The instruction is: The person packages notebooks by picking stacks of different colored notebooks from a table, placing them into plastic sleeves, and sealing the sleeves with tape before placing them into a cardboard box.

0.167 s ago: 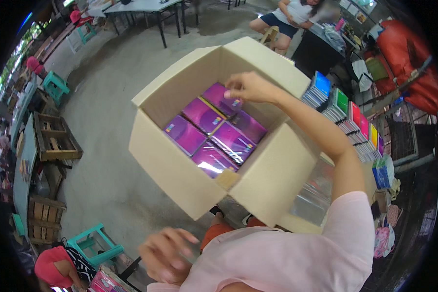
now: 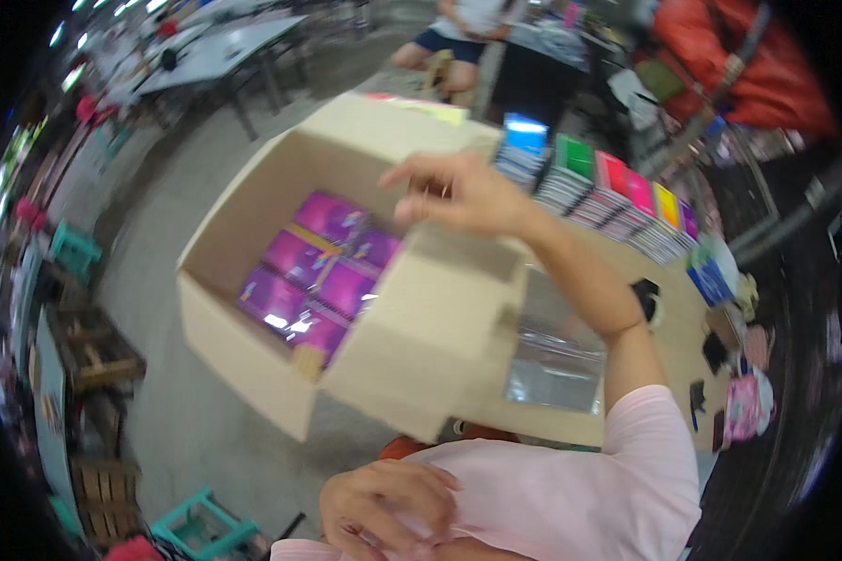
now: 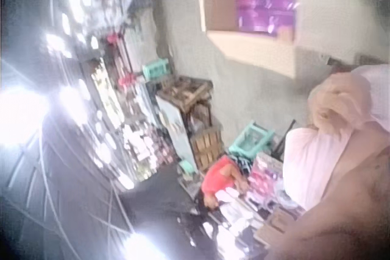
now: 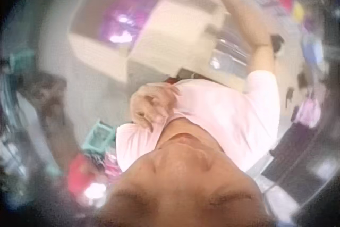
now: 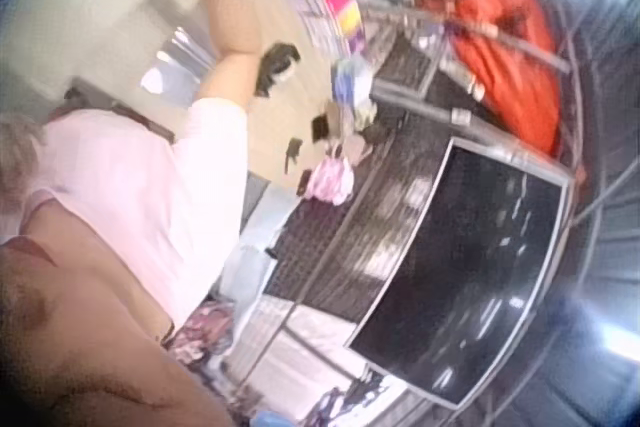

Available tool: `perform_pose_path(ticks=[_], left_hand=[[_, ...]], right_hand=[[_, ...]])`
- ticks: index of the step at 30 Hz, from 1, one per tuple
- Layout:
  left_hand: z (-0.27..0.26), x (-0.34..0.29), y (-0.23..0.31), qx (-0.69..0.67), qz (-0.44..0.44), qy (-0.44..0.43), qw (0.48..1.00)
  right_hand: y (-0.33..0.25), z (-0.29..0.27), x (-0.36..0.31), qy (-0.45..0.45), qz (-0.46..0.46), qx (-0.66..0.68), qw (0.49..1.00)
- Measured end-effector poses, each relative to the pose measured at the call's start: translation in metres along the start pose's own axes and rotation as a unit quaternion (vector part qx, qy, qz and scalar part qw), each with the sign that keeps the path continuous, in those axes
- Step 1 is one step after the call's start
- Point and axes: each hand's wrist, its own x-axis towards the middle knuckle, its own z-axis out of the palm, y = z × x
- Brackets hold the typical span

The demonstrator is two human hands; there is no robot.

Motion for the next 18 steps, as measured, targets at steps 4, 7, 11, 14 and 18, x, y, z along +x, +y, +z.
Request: perform_pose_path(ticks=[4,7,11,14,18], left_hand=[[0.042,0.090,-0.075,-0.027,-0.178,-0.077,0.981],[0.065,0.140,-0.148,0.156,-0.272,-0.094,0.945],[0.018,0.182,-0.302,0.323,-0.205,0.173,0.907],[-0.094,0.228,-0.409,0.398,-0.195,0.365,0.819],[-0.221,0.268,-0.462,0.658,-0.250,0.448,0.551]], right_hand=[[-0.005,-0.065,-0.162,-0.235,0.009,-0.051,0.971],[-0.001,-0.113,-0.273,-0.301,0.175,-0.118,0.930],[0.009,-0.142,-0.366,-0.250,0.261,-0.116,0.925],[0.014,-0.149,-0.414,-0.181,0.266,-0.083,0.943],[0.020,-0.161,-0.431,-0.141,0.349,-0.023,0.926]])
